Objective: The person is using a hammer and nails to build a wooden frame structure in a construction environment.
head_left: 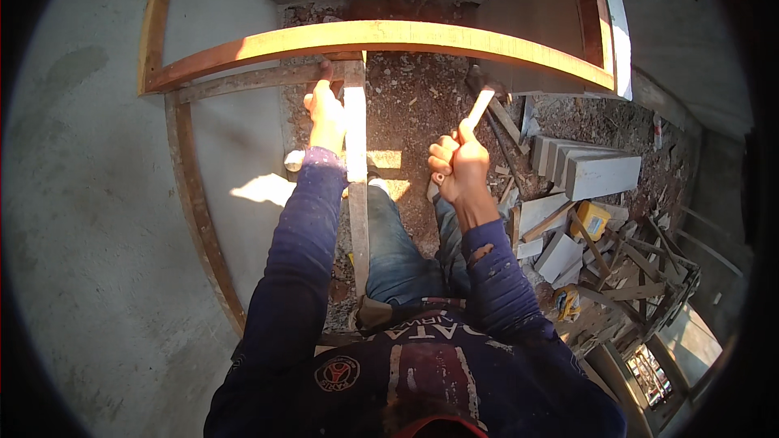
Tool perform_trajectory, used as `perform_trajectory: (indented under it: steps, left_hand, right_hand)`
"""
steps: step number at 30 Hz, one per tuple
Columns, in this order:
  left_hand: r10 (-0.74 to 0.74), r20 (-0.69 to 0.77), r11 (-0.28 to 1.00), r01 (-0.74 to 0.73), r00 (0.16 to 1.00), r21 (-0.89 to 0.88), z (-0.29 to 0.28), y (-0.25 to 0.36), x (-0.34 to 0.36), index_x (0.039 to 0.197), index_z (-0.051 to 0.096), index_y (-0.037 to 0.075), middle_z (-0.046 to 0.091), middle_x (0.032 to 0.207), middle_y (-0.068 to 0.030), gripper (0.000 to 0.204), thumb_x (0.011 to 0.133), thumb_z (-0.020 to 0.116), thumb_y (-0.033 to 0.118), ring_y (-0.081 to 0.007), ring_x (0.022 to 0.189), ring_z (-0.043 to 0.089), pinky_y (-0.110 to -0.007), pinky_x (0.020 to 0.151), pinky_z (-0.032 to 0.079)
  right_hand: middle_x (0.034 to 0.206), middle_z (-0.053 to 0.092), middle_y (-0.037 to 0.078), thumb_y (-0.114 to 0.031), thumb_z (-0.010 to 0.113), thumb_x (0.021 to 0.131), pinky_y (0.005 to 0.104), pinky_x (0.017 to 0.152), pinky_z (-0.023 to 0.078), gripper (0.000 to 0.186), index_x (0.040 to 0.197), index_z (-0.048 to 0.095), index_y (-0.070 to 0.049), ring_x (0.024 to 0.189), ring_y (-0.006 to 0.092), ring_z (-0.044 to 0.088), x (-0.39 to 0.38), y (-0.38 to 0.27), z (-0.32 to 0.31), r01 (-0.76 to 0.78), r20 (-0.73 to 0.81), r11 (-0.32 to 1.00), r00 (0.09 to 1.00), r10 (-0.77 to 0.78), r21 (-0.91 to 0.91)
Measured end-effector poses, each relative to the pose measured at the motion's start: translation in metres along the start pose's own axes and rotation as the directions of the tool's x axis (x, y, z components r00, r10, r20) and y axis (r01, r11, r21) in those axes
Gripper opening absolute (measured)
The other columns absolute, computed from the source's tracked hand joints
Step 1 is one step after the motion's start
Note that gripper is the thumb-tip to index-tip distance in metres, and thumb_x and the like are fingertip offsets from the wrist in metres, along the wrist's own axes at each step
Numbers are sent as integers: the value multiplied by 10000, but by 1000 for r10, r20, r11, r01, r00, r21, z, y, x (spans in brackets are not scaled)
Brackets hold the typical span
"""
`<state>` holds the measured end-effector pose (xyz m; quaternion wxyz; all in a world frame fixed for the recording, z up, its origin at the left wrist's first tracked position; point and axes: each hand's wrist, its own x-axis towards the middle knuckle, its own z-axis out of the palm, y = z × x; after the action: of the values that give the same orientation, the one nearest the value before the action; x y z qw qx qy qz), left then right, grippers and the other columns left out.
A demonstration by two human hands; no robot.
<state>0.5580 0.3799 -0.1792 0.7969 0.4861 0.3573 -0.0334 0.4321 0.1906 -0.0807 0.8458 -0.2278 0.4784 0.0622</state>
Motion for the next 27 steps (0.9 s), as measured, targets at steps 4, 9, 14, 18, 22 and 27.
perform_trajectory:
  steps: [4,9,14,18,22,27]
  left_hand:
    - [-114,-265,969,166,957,182,24,-10,-2,1149,585,6,614,1080,-112,519,775,826,273,-211,882,614,-319,758,513]
    - [-85,-79,996,85,993,-4,7,7,4,1245,468,37,536,1206,-134,681,752,829,338,-261,1102,539,-425,851,492]
    - [-67,-74,998,68,995,8,17,-6,4,1265,482,42,535,1215,-128,686,752,829,338,-274,1074,553,-423,811,504]
    - [-123,-68,992,121,990,-28,12,2,-3,1269,497,53,539,1212,-106,683,749,832,344,-256,1029,560,-384,761,502]
    - [-77,-182,995,86,980,40,17,-7,-2,1133,562,-7,588,1080,-131,551,770,828,311,-241,940,608,-367,718,538]
    - [-208,-147,968,225,967,110,21,10,-11,1197,458,4,526,1153,-155,755,701,853,413,-215,985,539,-381,789,498]
  right_hand:
    - [484,221,-41,-359,393,961,280,362,184,392,633,283,-175,374,101,240,-2,32,35,-50,-126,990,990,67,135]
    - [506,252,-49,-415,363,1034,271,312,154,371,749,313,-183,377,74,231,-3,17,16,-169,67,959,980,188,-229]
    - [510,278,-53,-287,386,1009,271,306,196,273,772,340,-160,381,81,251,-8,52,35,-247,101,933,954,281,-261]
    - [523,305,-50,-286,406,1031,273,304,181,285,774,339,-181,376,64,241,8,25,14,-112,146,977,979,139,-182]
    - [518,291,-39,-293,418,1020,268,312,202,305,759,338,-159,371,74,268,10,52,22,-13,26,1000,1000,13,-1]
    - [554,327,-44,-308,454,1024,250,304,203,274,807,363,-166,379,70,277,11,13,9,-87,90,912,987,133,-401]
